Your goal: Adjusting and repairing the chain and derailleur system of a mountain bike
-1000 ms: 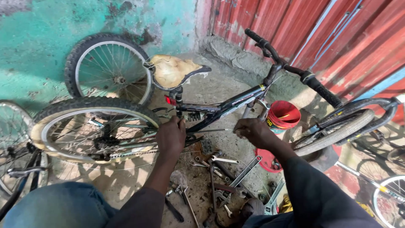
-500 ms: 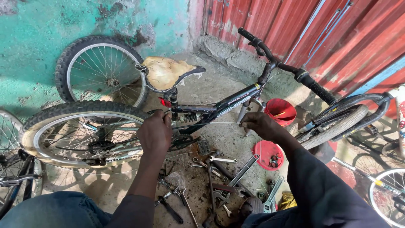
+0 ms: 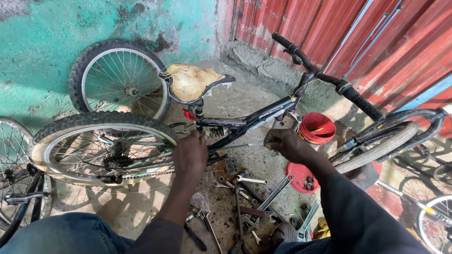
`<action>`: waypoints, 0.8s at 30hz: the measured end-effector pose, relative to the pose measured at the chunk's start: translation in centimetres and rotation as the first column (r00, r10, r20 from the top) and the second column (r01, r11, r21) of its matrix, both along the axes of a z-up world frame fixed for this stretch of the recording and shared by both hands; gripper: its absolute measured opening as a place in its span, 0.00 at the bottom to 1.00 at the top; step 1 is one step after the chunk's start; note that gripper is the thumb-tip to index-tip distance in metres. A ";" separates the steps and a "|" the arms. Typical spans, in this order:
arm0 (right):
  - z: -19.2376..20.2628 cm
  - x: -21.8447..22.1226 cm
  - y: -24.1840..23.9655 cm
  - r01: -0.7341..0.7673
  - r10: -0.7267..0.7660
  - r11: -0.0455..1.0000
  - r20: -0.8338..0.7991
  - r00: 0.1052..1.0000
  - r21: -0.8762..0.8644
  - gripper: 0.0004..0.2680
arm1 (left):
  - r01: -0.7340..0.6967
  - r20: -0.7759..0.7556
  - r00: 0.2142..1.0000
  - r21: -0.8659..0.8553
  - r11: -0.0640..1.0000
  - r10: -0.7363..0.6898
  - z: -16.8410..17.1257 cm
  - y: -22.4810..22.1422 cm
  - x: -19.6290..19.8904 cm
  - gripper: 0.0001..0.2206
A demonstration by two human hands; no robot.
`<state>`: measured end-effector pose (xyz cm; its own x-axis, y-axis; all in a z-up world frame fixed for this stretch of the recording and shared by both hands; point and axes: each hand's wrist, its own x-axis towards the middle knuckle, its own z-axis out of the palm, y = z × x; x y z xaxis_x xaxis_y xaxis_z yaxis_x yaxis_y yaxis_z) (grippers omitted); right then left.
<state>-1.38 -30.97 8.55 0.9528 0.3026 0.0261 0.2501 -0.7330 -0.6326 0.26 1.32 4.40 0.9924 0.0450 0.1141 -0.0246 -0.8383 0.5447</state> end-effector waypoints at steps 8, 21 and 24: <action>0.8 -0.6 0.8 -0.084 0.085 0.996 0.035 0.996 -0.029 0.04 | 0.033 -0.044 0.998 -0.030 0.999 -0.034 1.4 -0.4 -1.3 0.15; -2.5 0.7 -2.3 -0.083 0.072 0.984 -0.071 0.995 -0.159 0.05 | 0.049 -0.075 0.996 0.014 0.999 -0.048 1.8 -1.2 -1.2 0.17; -1.7 0.5 -1.8 -0.026 0.015 0.985 -0.068 0.998 -0.170 0.05 | 0.046 -0.116 0.993 0.160 0.986 -0.028 1.1 -1.7 -1.1 0.18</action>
<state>-0.93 -32.80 6.89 0.9442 0.3167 -0.0910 0.2278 -0.8269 -0.5142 -0.79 -0.43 5.55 1.0000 -0.0019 0.0039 -0.0033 -0.9154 0.4025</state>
